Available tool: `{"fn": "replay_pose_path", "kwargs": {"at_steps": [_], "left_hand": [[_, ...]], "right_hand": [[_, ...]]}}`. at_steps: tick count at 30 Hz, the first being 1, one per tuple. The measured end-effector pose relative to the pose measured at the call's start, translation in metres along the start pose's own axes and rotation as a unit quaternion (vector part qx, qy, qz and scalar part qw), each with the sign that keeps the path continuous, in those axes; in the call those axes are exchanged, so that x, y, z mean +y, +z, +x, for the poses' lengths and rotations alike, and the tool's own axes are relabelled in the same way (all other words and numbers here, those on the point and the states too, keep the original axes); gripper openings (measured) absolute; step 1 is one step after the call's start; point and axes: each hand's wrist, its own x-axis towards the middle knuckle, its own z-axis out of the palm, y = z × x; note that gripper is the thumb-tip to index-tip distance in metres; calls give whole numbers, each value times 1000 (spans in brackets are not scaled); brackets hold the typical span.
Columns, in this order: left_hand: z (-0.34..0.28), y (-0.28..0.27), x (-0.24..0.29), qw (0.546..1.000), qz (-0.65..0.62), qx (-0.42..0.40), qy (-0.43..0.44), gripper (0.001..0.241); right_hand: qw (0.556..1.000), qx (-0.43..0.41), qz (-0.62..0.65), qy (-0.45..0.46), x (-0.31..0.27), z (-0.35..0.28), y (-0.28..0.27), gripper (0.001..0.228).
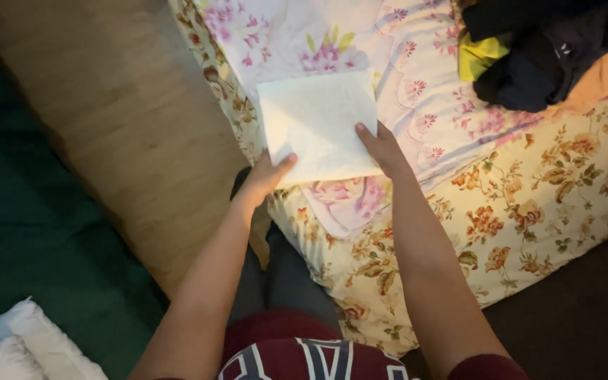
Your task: The person folds a white towel and several pieces of dark clothing on a bed. They smooth out the items, fold them into neat rectangles, and place them in a pile on the floral bedspread.
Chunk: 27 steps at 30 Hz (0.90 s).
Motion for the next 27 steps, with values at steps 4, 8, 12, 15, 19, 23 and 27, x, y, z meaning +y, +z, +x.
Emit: {"fn": "replay_pose_path", "kwargs": {"at_steps": [4, 8, 12, 15, 19, 23, 27], "left_hand": [[0, -5, -36, 998, 22, -43, 48, 72], [13, 12, -86, 995, 77, -43, 55, 71], [2, 9, -78, 994, 80, -45, 60, 65], [-13, -10, -32, 995, 62, -68, 43, 61], [12, -17, -8, 998, 7, 13, 67, 61], [10, -13, 17, 992, -34, 75, 93, 43], [21, -9, -1, 992, -58, 60, 97, 40]], "right_hand": [[999, -29, -2, 21, 16, -7, -7, 73], [996, -11, -86, -6, 41, -16, -8, 60], [994, 25, -107, 9, 47, -13, 1, 61], [997, 48, -67, 10, 35, -20, 0, 60], [999, 46, -7, -26, 15, -19, -1, 56], [995, 100, 26, -10, 10, -3, 5, 47], [996, 71, 59, -5, 16, -1, 4, 47]]}}
